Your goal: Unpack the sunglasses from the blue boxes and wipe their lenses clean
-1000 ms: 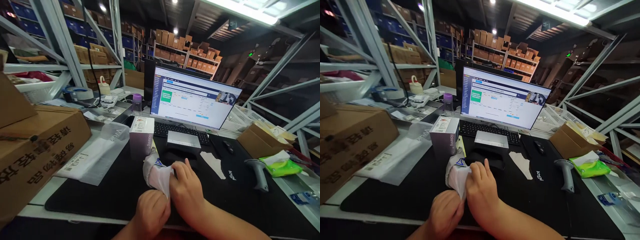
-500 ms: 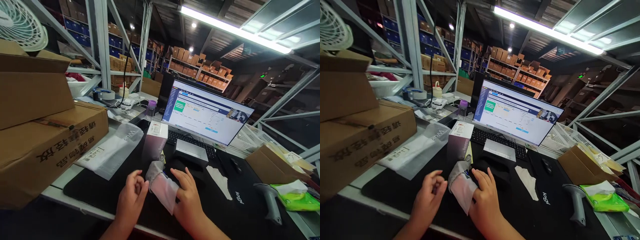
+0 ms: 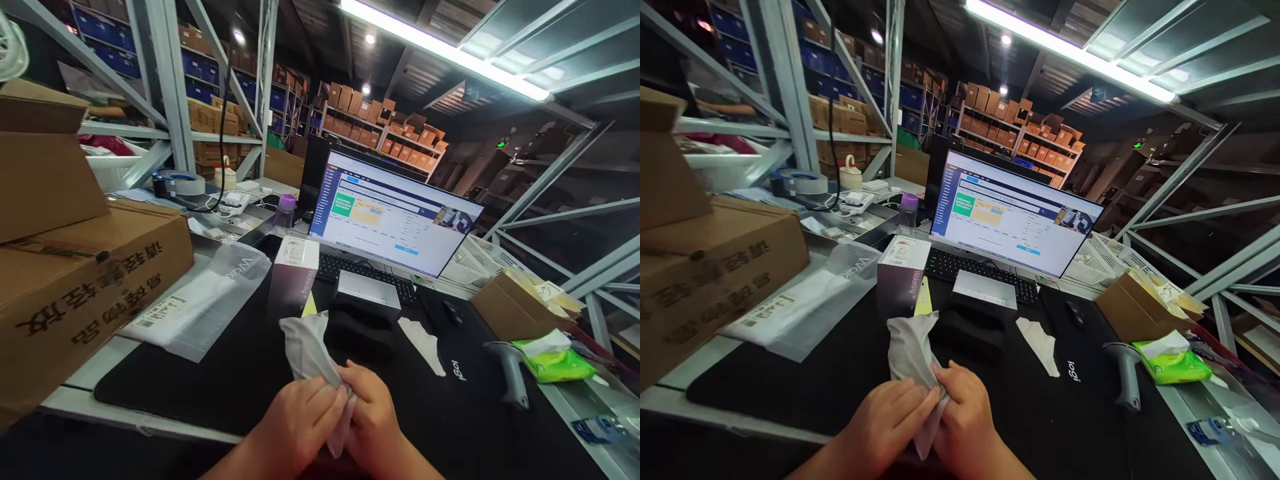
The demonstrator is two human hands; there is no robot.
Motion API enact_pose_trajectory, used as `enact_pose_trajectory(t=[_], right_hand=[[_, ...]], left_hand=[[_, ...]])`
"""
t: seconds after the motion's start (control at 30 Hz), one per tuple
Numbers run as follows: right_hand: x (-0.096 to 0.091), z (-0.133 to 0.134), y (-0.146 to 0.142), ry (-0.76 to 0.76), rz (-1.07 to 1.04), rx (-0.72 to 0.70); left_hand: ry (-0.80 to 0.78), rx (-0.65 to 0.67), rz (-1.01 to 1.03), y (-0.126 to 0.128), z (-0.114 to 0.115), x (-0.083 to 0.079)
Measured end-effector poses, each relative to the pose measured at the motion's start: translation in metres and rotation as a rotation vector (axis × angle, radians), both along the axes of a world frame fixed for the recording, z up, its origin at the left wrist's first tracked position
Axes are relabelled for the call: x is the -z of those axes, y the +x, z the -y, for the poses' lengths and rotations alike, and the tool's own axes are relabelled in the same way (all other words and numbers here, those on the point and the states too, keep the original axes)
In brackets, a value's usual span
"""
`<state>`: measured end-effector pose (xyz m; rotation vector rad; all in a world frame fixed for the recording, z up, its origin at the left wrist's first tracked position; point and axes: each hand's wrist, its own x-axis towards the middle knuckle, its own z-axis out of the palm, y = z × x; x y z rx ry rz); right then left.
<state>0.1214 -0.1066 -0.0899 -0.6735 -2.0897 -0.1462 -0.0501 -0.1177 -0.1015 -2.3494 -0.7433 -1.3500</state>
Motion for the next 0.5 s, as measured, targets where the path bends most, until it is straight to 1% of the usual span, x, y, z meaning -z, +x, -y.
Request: enact_pose_trajectory(t=[0.07, 0.17, 0.2, 0.27, 0.33, 0.4, 0.43, 0.5], right_hand=[[0.002, 0.003, 0.005, -0.094, -0.100, 0.012], [0.003, 0.007, 0.013, -0.215, -0.275, 0.113], [0.003, 0.008, 0.015, -0.256, -0.319, 0.139], [0.004, 0.010, 0.018, -0.341, -0.372, 0.156], [0.009, 0.011, 0.020, -0.419, -0.379, 0.166], [0.016, 0.012, 0.021, -0.446, -0.335, 0.213], [0.020, 0.011, 0.021, -0.446, -0.286, 0.258], [0.029, 0.009, 0.022, -0.420, -0.137, 0.390]], left_hand=[[-0.026, -0.043, 0.072, 0.002, 0.006, 0.006], [-0.066, -0.190, 0.217, 0.003, 0.013, 0.024], [-0.092, -0.239, 0.246, 0.004, 0.015, 0.029], [-0.190, -0.275, 0.258, 0.006, 0.017, 0.037], [-0.285, -0.260, 0.225, 0.010, 0.018, 0.039], [-0.335, -0.210, 0.179, 0.015, 0.020, 0.039], [-0.357, -0.161, 0.148, 0.019, 0.021, 0.039], [-0.410, 0.014, 0.072, 0.027, 0.025, 0.039]])
